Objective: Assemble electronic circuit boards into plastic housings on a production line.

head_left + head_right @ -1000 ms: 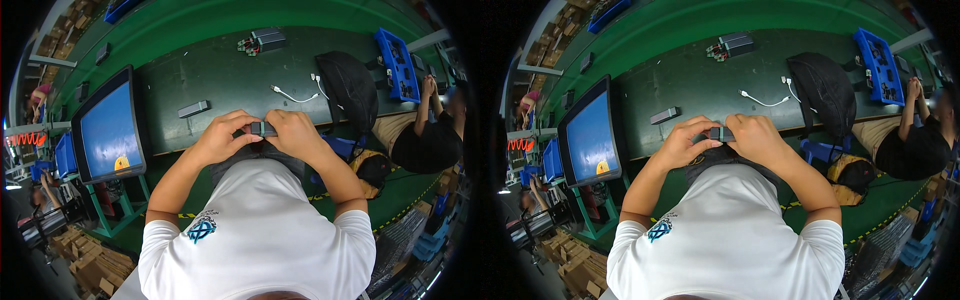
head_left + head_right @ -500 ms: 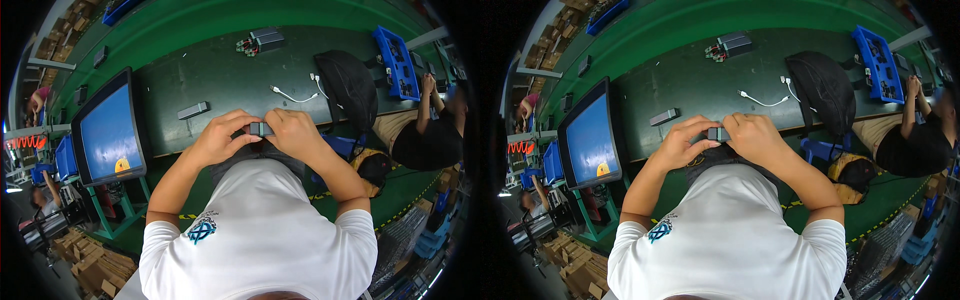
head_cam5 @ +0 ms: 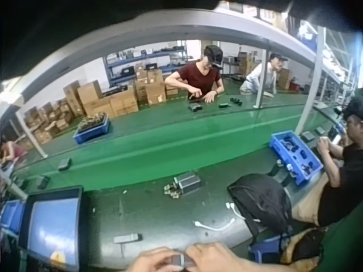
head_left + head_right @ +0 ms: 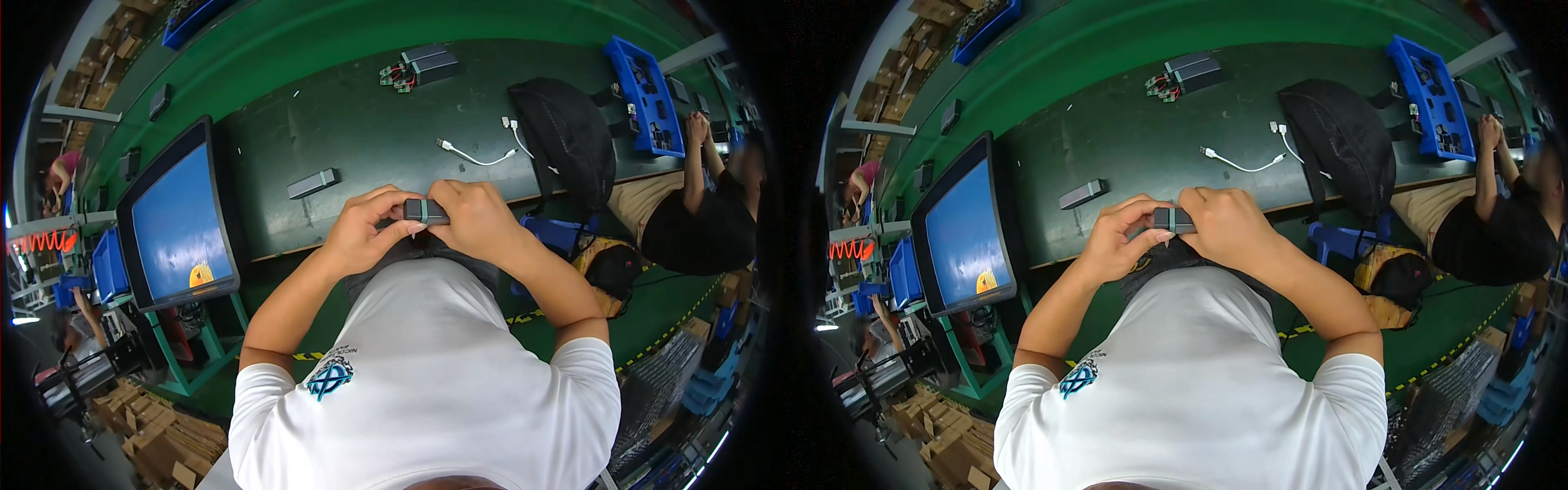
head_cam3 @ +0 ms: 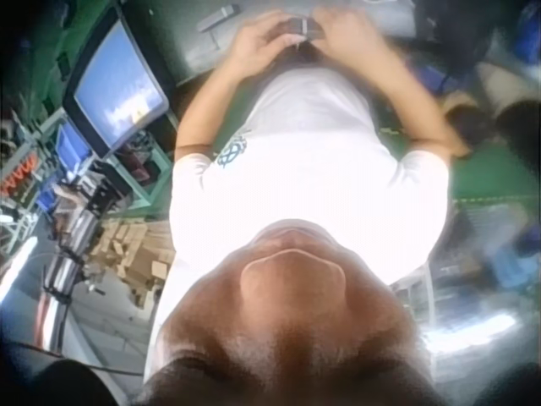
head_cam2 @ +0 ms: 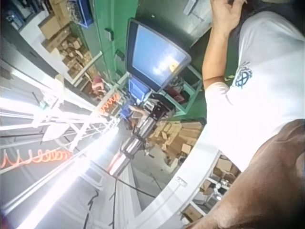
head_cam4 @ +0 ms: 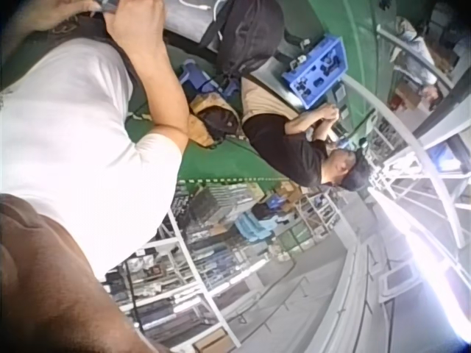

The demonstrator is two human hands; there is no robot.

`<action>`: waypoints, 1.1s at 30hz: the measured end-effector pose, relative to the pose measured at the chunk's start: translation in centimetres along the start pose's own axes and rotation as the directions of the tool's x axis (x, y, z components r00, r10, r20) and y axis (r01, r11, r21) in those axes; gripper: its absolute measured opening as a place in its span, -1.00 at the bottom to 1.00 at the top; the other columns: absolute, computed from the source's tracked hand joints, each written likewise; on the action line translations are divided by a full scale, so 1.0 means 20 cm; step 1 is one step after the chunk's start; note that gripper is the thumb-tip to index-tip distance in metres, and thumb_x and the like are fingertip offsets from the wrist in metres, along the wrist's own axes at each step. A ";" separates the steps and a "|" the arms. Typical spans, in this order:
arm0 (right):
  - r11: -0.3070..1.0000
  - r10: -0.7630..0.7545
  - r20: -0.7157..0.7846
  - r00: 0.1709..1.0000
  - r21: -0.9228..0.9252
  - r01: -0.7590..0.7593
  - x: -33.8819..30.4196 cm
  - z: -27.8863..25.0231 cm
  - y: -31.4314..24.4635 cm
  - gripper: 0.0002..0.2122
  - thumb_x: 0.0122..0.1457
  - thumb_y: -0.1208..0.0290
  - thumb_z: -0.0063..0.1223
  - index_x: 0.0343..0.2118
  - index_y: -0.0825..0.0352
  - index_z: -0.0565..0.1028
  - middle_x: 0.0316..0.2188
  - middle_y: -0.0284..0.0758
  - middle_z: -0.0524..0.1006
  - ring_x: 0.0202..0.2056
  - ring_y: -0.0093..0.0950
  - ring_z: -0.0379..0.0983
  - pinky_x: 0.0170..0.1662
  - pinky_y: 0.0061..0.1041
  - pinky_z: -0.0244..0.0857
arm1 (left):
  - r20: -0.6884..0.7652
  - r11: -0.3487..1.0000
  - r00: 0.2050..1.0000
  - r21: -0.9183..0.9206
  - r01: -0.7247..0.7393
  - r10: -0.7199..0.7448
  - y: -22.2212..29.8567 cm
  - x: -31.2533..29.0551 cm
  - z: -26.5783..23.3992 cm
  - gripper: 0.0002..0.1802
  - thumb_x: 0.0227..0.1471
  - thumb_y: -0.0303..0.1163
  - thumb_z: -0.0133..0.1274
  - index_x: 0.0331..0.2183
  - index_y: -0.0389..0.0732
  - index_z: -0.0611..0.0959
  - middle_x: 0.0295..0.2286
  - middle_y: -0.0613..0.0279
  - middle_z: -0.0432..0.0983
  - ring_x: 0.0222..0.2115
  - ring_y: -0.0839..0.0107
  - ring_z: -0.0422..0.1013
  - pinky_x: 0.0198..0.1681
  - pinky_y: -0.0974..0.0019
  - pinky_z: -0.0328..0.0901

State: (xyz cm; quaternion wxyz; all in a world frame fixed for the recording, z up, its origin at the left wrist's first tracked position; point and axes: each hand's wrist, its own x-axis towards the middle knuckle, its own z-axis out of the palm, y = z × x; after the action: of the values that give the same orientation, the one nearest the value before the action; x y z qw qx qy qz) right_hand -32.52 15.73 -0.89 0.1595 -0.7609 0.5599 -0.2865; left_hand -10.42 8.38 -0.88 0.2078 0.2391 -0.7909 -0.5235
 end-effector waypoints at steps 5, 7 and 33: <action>0.994 0.006 -0.042 0.999 0.111 -0.001 0.03 -0.02 -0.01 -0.73 0.01 0.41 0.35 -0.37 0.36 0.43 -0.49 -0.11 0.57 -0.48 -0.05 0.58 -0.43 -0.14 0.46 | -0.077 0.952 0.995 -0.304 0.033 -0.059 -0.01 -0.01 0.03 -0.65 0.22 -0.60 0.21 0.04 -0.45 0.63 -0.22 0.11 0.59 -0.20 0.35 0.60 -0.06 0.28 0.51; 0.998 0.001 -0.018 1.000 0.063 0.000 0.04 -0.03 0.00 -0.73 0.01 0.40 0.35 -0.37 0.36 0.43 -0.50 -0.12 0.57 -0.48 -0.05 0.58 -0.44 -0.13 0.45 | -0.044 0.969 0.998 -0.244 0.038 -0.051 -0.01 0.00 0.00 -0.64 0.22 -0.59 0.21 0.04 -0.45 0.63 -0.22 0.10 0.60 -0.20 0.35 0.61 -0.06 0.28 0.51; 0.964 0.138 -0.108 0.984 0.243 -0.108 0.00 0.05 -0.03 -0.58 0.13 0.02 0.28 -0.45 0.37 0.48 -0.52 -0.12 0.49 -0.49 -0.04 0.47 -0.42 -0.13 0.31 | -0.185 0.963 0.960 0.209 -0.173 0.212 0.04 0.01 0.10 -0.57 0.04 -0.59 0.25 0.00 -0.29 0.67 -0.25 0.00 0.61 -0.28 0.05 0.56 -0.17 0.19 0.47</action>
State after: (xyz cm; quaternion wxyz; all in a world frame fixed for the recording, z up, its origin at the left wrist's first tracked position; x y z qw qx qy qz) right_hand -31.38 15.90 -1.33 0.2314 -0.6808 0.5769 -0.3875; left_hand -11.81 9.94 -0.90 0.3147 0.2323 -0.8313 -0.3949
